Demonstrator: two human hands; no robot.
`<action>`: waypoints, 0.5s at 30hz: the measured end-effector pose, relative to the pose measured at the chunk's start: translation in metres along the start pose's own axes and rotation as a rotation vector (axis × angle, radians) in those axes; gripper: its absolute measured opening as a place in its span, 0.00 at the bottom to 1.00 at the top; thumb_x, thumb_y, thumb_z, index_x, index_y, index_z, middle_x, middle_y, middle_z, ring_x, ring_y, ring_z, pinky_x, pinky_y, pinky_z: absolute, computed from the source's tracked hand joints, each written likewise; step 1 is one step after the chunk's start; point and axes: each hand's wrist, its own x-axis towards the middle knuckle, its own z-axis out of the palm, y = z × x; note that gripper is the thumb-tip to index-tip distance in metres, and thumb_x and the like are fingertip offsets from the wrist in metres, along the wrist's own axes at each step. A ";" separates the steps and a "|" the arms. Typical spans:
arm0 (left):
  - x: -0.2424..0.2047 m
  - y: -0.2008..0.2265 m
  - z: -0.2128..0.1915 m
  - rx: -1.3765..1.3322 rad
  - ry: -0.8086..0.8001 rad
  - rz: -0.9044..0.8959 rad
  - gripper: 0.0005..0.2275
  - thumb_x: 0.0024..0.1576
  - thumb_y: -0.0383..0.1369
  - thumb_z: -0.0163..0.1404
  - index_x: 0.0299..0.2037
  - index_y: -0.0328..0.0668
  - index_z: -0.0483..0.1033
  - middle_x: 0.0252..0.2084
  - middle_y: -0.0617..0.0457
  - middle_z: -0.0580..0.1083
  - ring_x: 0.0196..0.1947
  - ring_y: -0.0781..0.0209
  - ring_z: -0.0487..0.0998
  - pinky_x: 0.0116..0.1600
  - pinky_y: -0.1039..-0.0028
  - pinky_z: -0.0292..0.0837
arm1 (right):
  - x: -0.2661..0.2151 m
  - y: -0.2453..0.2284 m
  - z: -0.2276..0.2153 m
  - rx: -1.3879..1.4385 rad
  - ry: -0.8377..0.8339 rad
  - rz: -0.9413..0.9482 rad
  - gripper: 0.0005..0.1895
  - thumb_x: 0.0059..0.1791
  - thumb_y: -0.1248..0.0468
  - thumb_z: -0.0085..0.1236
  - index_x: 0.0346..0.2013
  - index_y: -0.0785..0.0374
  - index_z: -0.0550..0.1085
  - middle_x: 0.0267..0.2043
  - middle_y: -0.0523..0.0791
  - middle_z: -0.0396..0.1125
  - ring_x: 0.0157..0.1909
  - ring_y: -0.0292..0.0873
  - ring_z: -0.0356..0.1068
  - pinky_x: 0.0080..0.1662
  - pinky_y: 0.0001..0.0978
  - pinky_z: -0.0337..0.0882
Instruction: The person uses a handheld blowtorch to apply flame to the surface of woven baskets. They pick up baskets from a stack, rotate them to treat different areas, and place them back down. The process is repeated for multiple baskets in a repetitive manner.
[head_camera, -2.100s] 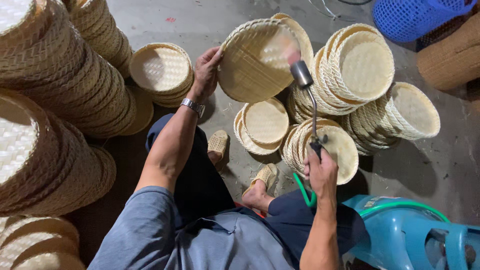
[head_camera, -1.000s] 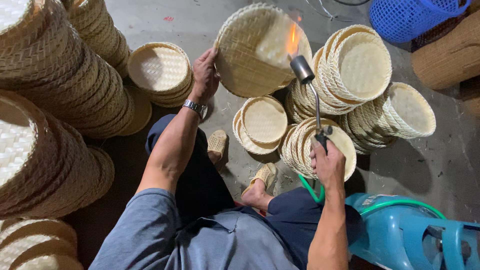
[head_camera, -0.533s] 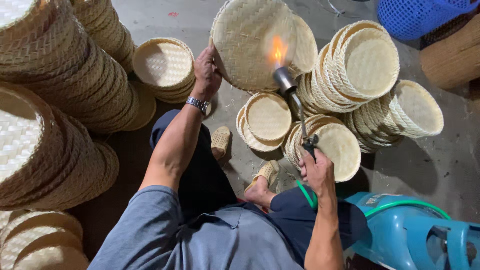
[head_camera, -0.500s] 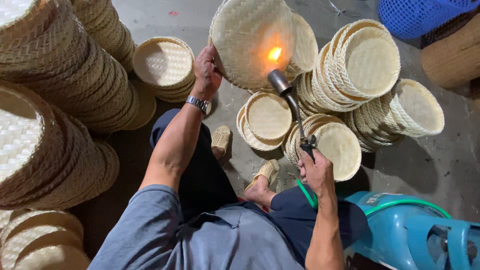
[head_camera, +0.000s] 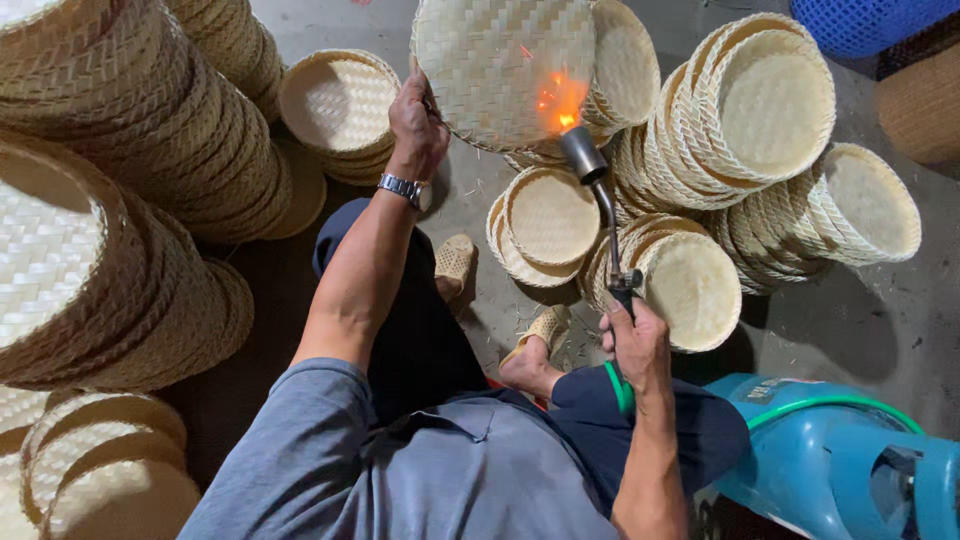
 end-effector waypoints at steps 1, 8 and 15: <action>-0.008 0.005 0.011 0.000 -0.002 -0.006 0.10 0.65 0.30 0.42 0.33 0.37 0.72 0.31 0.55 0.72 0.31 0.65 0.72 0.42 0.71 0.74 | -0.002 0.000 -0.003 0.023 -0.015 -0.006 0.17 0.55 0.54 0.53 0.31 0.65 0.72 0.21 0.40 0.65 0.19 0.31 0.62 0.21 0.27 0.64; -0.010 0.006 0.000 0.035 -0.071 0.031 0.10 0.65 0.31 0.42 0.33 0.37 0.70 0.30 0.54 0.70 0.31 0.64 0.71 0.44 0.70 0.76 | -0.002 -0.011 -0.016 0.075 0.019 -0.002 0.18 0.56 0.52 0.53 0.32 0.64 0.73 0.24 0.39 0.66 0.21 0.30 0.61 0.23 0.24 0.63; 0.025 -0.001 -0.033 0.168 -0.162 0.091 0.12 0.66 0.31 0.49 0.28 0.43 0.68 0.22 0.59 0.64 0.21 0.69 0.62 0.28 0.78 0.62 | 0.004 -0.005 -0.039 0.189 0.020 0.011 0.17 0.54 0.52 0.54 0.33 0.63 0.73 0.24 0.40 0.66 0.20 0.30 0.61 0.22 0.24 0.62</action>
